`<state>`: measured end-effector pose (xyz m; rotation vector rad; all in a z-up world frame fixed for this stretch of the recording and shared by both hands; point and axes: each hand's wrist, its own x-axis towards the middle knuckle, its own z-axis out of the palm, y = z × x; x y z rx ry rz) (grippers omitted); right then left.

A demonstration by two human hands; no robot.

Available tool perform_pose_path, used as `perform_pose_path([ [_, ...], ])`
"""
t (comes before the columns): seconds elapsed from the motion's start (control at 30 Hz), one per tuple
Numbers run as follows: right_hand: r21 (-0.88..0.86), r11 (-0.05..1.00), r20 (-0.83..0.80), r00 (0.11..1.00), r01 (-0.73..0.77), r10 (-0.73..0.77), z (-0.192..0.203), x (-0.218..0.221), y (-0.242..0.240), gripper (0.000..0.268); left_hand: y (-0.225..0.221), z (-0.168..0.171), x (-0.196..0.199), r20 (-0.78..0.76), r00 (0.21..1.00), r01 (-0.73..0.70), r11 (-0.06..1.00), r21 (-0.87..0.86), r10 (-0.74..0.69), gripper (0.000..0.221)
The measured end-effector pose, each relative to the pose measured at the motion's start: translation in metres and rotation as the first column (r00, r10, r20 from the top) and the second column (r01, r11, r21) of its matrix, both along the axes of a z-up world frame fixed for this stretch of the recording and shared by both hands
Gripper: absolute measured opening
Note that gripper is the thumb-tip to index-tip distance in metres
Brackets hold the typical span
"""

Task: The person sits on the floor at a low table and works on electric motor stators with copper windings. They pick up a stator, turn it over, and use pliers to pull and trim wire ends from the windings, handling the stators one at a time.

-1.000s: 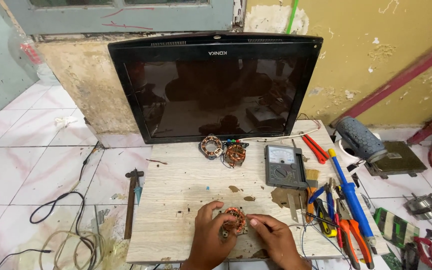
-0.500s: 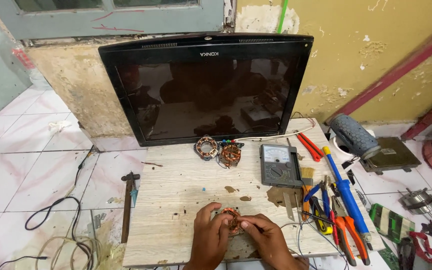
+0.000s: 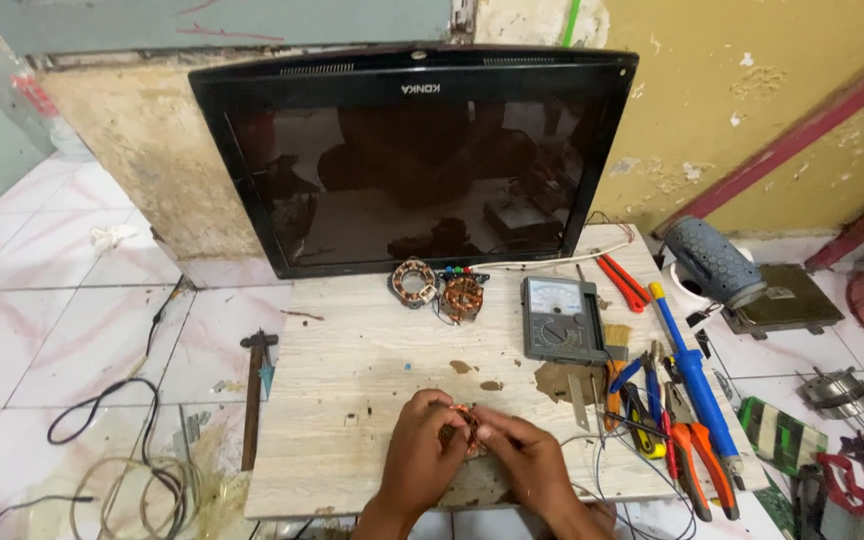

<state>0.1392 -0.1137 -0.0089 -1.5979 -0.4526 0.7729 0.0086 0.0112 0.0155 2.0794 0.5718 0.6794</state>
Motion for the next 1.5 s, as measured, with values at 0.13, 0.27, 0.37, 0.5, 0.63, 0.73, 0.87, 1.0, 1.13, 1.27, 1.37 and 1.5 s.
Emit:
perform_pose_path([
  [0.13, -0.025, 0.997, -0.011, 0.997, -0.077, 0.077, 0.008, 0.015, -0.012, 0.048, -0.005, -0.023, -0.003, 0.129, 0.990, -0.023, 0.980, -0.198, 0.049, 0.005],
  [0.27, -0.042, 0.977, 0.009, 0.978, -0.210, 0.210, 0.013, 0.020, -0.018, 0.041, -0.007, -0.025, -0.013, 0.289, 0.955, 0.052, 0.926, -0.375, 0.064, 0.008],
  [0.37, 0.074, 0.985, -0.114, 0.980, -0.158, 0.166, 0.022, 0.016, -0.020, 0.046, -0.014, -0.015, -0.023, 0.224, 0.972, 0.017, 0.927, -0.375, 0.072, 0.012],
  [0.5, 0.261, 0.962, -0.395, 0.900, -0.079, 0.181, 0.024, 0.010, -0.025, 0.056, -0.017, -0.021, -0.024, 0.201, 0.969, 0.007, 0.794, -0.608, 0.145, 0.011],
  [0.63, 0.463, 0.886, -0.387, 0.890, -0.037, 0.239, 0.009, 0.008, -0.031, 0.058, -0.016, -0.025, -0.029, 0.331, 0.921, 0.114, 0.670, -0.733, 0.206, 0.011],
  [0.73, 0.440, 0.898, -0.377, 0.901, -0.031, 0.216, 0.007, 0.009, -0.032, 0.060, -0.017, -0.020, -0.035, 0.457, 0.870, 0.251, 0.630, -0.735, 0.187, 0.020],
  [0.87, 0.252, 0.965, -0.327, 0.931, -0.077, 0.159, 0.024, 0.001, -0.039, 0.054, -0.024, -0.001, -0.050, 0.323, 0.945, 0.272, 0.657, -0.704, -0.044, 0.035],
  [1.0, 0.131, 0.986, -0.186, 0.974, -0.103, 0.127, 0.008, 0.008, -0.041, 0.056, -0.023, -0.009, -0.057, 0.014, 0.982, 0.157, 0.777, -0.610, -0.187, 0.039],
  [1.13, 0.109, 0.987, -0.029, 0.992, -0.122, 0.125, -0.004, 0.008, -0.047, 0.053, -0.016, -0.020, -0.055, 0.069, 0.997, 0.070, 0.767, -0.637, -0.033, 0.018],
  [1.27, -0.077, 0.972, 0.061, 0.972, -0.223, 0.228, 0.005, -0.002, -0.056, 0.017, -0.031, -0.005, -0.064, 0.035, 0.926, 0.274, 0.607, -0.746, -0.375, 0.014],
  [1.37, -0.119, 0.944, -0.052, 0.951, -0.309, 0.305, 0.005, -0.005, -0.049, 0.023, -0.039, -0.010, -0.059, 0.120, 0.778, 0.471, 0.446, -0.761, -0.616, 0.022],
  [1.5, 0.037, 0.994, -0.378, 0.920, -0.099, 0.106, 0.020, -0.007, -0.050, 0.020, -0.056, 0.012, -0.061, 0.031, 0.620, 0.541, 0.398, -0.741, -0.784, 0.040],
])
